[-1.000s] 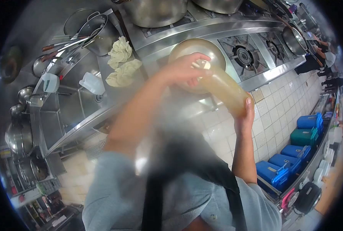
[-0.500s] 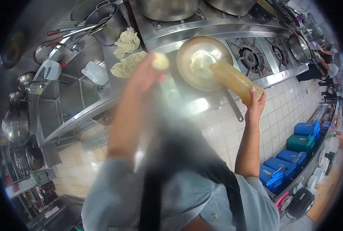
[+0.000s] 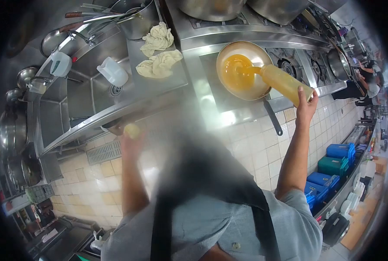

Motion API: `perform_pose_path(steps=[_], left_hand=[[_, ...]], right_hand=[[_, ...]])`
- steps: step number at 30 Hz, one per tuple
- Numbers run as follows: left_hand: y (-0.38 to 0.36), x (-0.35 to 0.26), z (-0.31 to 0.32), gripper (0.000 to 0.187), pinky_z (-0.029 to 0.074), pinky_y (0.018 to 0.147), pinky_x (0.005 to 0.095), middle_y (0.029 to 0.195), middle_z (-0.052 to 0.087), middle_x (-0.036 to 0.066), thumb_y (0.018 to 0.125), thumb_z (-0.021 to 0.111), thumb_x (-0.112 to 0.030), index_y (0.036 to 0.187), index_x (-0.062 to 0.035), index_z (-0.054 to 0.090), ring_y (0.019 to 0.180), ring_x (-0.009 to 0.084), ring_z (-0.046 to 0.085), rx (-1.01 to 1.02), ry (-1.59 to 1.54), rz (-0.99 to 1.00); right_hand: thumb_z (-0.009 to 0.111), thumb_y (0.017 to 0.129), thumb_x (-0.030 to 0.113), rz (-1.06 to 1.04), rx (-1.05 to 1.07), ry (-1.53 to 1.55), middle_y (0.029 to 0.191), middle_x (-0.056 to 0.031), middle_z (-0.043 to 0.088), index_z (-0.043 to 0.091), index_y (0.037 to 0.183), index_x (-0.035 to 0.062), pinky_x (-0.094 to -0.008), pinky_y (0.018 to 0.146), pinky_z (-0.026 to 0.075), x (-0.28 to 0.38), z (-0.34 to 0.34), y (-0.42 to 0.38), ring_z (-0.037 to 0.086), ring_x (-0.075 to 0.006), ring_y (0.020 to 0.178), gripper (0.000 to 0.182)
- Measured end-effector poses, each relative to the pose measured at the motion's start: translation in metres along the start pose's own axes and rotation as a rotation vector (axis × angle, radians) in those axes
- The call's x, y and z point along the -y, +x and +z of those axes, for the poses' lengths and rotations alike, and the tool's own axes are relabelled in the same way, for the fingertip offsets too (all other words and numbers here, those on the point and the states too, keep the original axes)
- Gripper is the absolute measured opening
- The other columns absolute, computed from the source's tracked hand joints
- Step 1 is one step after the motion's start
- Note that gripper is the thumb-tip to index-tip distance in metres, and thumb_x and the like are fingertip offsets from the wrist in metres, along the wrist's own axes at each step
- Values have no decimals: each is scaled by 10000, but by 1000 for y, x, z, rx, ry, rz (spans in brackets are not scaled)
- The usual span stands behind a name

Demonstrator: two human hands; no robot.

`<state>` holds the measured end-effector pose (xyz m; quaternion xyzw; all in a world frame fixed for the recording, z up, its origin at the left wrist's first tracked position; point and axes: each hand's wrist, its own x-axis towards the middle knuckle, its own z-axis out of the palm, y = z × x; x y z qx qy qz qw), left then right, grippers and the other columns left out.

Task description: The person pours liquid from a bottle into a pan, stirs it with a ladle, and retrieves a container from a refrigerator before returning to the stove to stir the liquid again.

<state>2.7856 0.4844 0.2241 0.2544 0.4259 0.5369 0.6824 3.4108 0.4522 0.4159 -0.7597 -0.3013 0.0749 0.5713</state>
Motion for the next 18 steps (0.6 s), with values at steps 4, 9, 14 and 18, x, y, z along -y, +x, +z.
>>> perform_pose_path(steps=[4,9,14,18], left_hand=[[-9,-3,-22,368,557,731,316,1117,625,145,908,610,-260,1209,-67,525,907,285,636,-30,34,2],[-11,-2,-54,289,534,716,332,1047,592,94,901,628,-231,1124,-84,516,858,245,609,-55,239,-8],[-19,65,-157,299,542,720,370,994,524,61,882,660,-209,1109,-96,499,777,242,572,-152,254,-100],[-62,98,-230,354,555,666,370,956,495,96,846,706,-222,1091,-83,492,734,255,558,-275,416,-303]], right_hand=[[747,801,379,-206,11,-211,1171,-198,562,424,1315,-31,-329,922,438,27,2,12,571,-241,1051,732],[749,766,422,-465,54,-502,1244,-229,512,471,1306,8,-385,998,379,92,12,6,499,-310,1174,735],[755,749,429,-683,94,-636,1226,-231,509,494,1307,65,-410,985,387,136,22,3,494,-356,1152,715],[765,749,416,-752,91,-605,1208,-205,511,485,1317,72,-412,983,391,166,25,-3,497,-353,1145,721]])
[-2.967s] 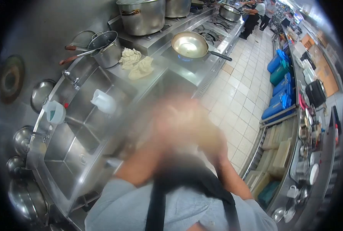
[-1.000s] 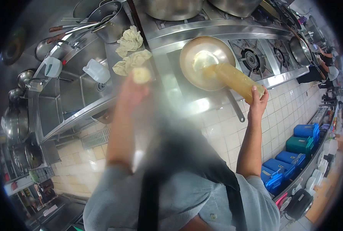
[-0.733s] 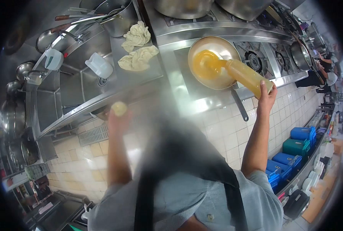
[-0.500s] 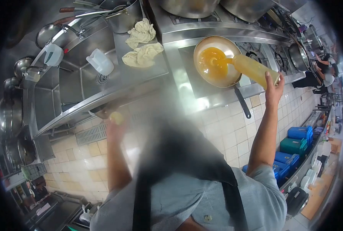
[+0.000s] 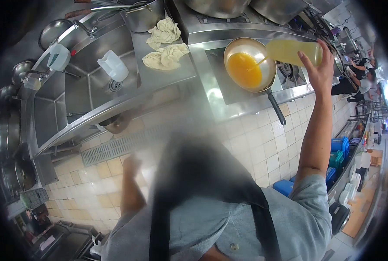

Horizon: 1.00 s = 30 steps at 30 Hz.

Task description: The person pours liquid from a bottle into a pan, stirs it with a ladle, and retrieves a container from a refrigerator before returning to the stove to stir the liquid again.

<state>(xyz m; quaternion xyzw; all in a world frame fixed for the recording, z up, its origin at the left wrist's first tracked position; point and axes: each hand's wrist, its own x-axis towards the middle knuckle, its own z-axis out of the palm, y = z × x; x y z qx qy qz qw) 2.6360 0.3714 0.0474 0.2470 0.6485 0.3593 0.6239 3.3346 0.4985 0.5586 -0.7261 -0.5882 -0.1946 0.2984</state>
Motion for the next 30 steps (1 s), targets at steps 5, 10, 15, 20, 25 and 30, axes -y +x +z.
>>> perform_pose_path(steps=[5,10,15,20,25,30], left_hand=[[-36,66,-34,414,557,601,337,922,502,143,839,713,-252,1090,-2,499,719,264,570,-100,74,-136],[-87,61,-6,389,567,668,348,914,574,138,864,688,-283,1058,25,551,764,254,587,-57,258,-76],[-111,58,27,347,566,615,341,867,571,117,870,677,-299,1016,-2,573,677,238,600,-31,227,-58],[-106,71,39,343,555,569,324,838,558,106,864,673,-319,984,-23,546,627,230,599,-115,146,19],[-108,72,54,368,558,572,326,822,556,95,849,691,-335,984,-33,530,633,227,604,-134,170,19],[-116,90,67,350,560,575,331,825,561,88,861,678,-332,975,-36,529,635,223,609,-133,226,10]], right_hand=[[791,720,388,-130,-64,11,1219,-219,486,488,1307,107,-426,957,431,4,14,-7,494,-359,1142,718],[810,693,297,-117,221,0,1248,-232,459,473,1311,122,-450,974,417,-29,62,-48,475,-393,1143,725],[808,684,266,-162,256,8,1264,-225,442,461,1320,157,-462,981,406,-41,71,-69,432,-419,1172,732],[806,680,244,-192,251,22,1268,-216,434,454,1323,165,-465,975,409,-43,69,-70,428,-413,1168,738],[807,674,228,-188,353,23,1269,-216,430,450,1323,167,-463,974,412,-49,69,-70,424,-412,1172,743],[807,675,225,-127,377,38,1271,-224,427,450,1325,159,-469,983,402,-54,66,-75,419,-411,1185,744]])
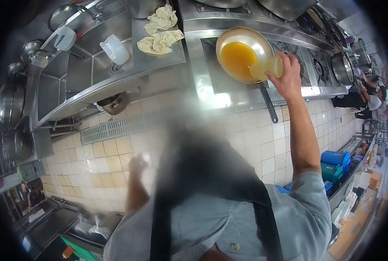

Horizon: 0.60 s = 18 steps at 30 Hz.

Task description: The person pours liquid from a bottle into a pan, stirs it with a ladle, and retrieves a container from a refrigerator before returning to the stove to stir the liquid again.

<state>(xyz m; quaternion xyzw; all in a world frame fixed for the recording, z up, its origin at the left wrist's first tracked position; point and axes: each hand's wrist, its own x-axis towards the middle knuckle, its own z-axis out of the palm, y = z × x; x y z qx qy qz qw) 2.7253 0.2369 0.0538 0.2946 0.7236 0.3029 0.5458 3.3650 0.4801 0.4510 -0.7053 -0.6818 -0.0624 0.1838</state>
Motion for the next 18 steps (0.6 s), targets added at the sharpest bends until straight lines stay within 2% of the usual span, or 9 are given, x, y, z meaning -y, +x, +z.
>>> perform_pose_path(steps=[1,3,7,9,10,12,13,15,18], left_hand=[[2,3,3,345,560,574,332,820,562,84,865,675,-329,974,-37,529,636,220,609,36,15,6],[-14,-9,15,332,560,571,336,799,561,82,869,671,-320,966,-38,527,628,219,608,-8,-22,-10],[-9,10,10,334,557,551,328,779,560,81,865,674,-318,966,-36,526,614,218,607,40,74,135],[-8,15,12,338,557,547,324,778,560,82,865,674,-320,966,-34,527,612,218,608,27,116,211],[-13,3,14,346,559,545,322,778,559,82,863,678,-320,972,-31,523,613,218,610,29,145,153],[-18,-12,17,354,561,544,320,779,558,83,860,681,-320,978,-28,519,614,219,612,32,180,101],[-19,-16,19,366,564,556,324,782,556,83,860,682,-320,997,-24,515,624,221,614,5,127,46],[-12,-27,26,379,568,569,329,784,555,83,859,683,-319,1016,-20,511,633,224,617,-34,57,-3],[-4,-29,28,448,571,607,353,847,554,96,854,693,-303,1122,-7,490,675,246,626,-31,-23,84]], right_hand=[[807,675,225,-6,-8,2,1271,-224,427,450,1325,159,-469,983,402,-2,0,2,419,-411,1185,744],[807,675,228,-94,-206,65,1279,-227,425,445,1334,158,-474,981,400,-4,3,-2,420,-417,1184,755],[810,672,225,-23,-12,5,1278,-235,422,444,1334,140,-469,981,397,-6,0,3,422,-424,1176,762],[809,674,227,-134,-235,83,1278,-235,426,442,1340,152,-468,977,403,-9,2,3,426,-419,1170,764],[809,674,227,-136,-230,86,1278,-235,426,442,1340,152,-468,977,403,-8,1,4,426,-419,1170,764],[808,676,229,14,11,-22,1272,-235,434,440,1340,147,-467,981,399,-5,-3,6,427,-413,1168,764],[808,676,229,19,8,-21,1272,-235,434,440,1340,147,-467,981,399,-8,-2,3,427,-413,1168,764],[805,681,236,-76,-218,97,1276,-231,439,441,1340,160,-468,976,404,-12,3,6,431,-414,1170,756],[806,683,226,12,-57,8,1274,-233,439,443,1336,152,-463,976,404,-8,-2,7,435,-414,1169,751]])
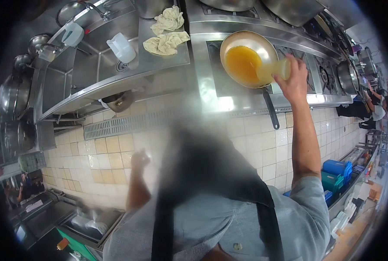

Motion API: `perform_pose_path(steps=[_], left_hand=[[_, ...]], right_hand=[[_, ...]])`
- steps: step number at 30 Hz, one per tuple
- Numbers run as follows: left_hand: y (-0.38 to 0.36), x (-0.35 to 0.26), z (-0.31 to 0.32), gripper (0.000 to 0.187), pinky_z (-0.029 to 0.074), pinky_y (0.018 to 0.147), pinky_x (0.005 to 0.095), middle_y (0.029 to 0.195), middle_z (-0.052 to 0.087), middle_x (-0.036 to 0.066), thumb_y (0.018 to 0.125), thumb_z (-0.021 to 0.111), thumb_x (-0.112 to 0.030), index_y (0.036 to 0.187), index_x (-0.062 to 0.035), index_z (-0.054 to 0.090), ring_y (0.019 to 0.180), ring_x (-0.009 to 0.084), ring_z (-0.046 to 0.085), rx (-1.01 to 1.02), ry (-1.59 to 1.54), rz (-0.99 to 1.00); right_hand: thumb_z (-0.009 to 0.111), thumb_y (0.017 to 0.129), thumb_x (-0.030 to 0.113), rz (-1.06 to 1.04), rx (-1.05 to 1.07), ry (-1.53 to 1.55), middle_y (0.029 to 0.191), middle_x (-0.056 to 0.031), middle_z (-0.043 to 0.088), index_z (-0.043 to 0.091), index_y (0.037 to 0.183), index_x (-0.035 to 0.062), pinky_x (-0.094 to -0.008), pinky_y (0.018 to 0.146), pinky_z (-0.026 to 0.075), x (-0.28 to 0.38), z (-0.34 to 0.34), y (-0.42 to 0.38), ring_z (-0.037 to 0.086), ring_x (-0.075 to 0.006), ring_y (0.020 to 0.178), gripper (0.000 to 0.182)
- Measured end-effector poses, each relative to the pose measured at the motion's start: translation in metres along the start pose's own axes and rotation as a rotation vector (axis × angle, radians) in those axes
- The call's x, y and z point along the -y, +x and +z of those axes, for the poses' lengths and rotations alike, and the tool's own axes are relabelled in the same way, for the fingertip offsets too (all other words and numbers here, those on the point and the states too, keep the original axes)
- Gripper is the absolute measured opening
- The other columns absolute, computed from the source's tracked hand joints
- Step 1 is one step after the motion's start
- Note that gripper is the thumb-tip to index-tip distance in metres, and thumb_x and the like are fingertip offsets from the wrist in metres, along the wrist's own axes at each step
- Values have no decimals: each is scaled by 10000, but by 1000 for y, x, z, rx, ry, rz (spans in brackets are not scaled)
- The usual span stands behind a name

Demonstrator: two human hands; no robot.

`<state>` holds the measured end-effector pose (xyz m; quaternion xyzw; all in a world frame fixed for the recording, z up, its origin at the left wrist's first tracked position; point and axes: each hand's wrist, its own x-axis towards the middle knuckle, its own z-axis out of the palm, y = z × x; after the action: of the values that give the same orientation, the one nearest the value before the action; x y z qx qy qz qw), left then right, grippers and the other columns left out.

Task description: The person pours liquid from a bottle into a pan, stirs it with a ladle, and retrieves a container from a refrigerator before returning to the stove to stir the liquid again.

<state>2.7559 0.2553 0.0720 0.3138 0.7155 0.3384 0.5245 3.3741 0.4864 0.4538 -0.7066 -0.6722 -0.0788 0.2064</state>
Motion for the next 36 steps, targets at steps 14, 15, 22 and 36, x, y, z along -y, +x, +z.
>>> perform_pose_path(steps=[14,15,22,36], left_hand=[[51,-266,97,442,557,726,354,1030,567,104,909,631,-211,1268,-34,444,798,216,634,145,-383,135],[63,-284,102,430,553,739,348,1039,567,96,914,621,-197,1273,-39,444,832,215,631,208,-333,198],[142,-407,168,414,503,824,322,1114,569,70,911,621,-179,1276,-60,464,975,199,598,466,-233,213],[282,-500,226,501,436,767,254,999,583,19,817,736,-233,1215,-20,520,876,114,542,582,-183,327]], right_hand=[[804,678,191,44,17,33,1255,-217,451,461,1325,129,-456,978,402,10,-1,-1,444,-407,1157,735],[805,674,180,27,-23,45,1256,-217,449,460,1326,132,-456,980,400,12,0,0,440,-406,1161,740],[815,654,125,141,41,-89,1275,-214,430,454,1326,120,-460,989,395,35,5,11,433,-401,1171,762],[823,648,159,350,-150,-142,1252,-219,454,460,1311,104,-447,985,409,81,19,-1,450,-398,1176,758]])
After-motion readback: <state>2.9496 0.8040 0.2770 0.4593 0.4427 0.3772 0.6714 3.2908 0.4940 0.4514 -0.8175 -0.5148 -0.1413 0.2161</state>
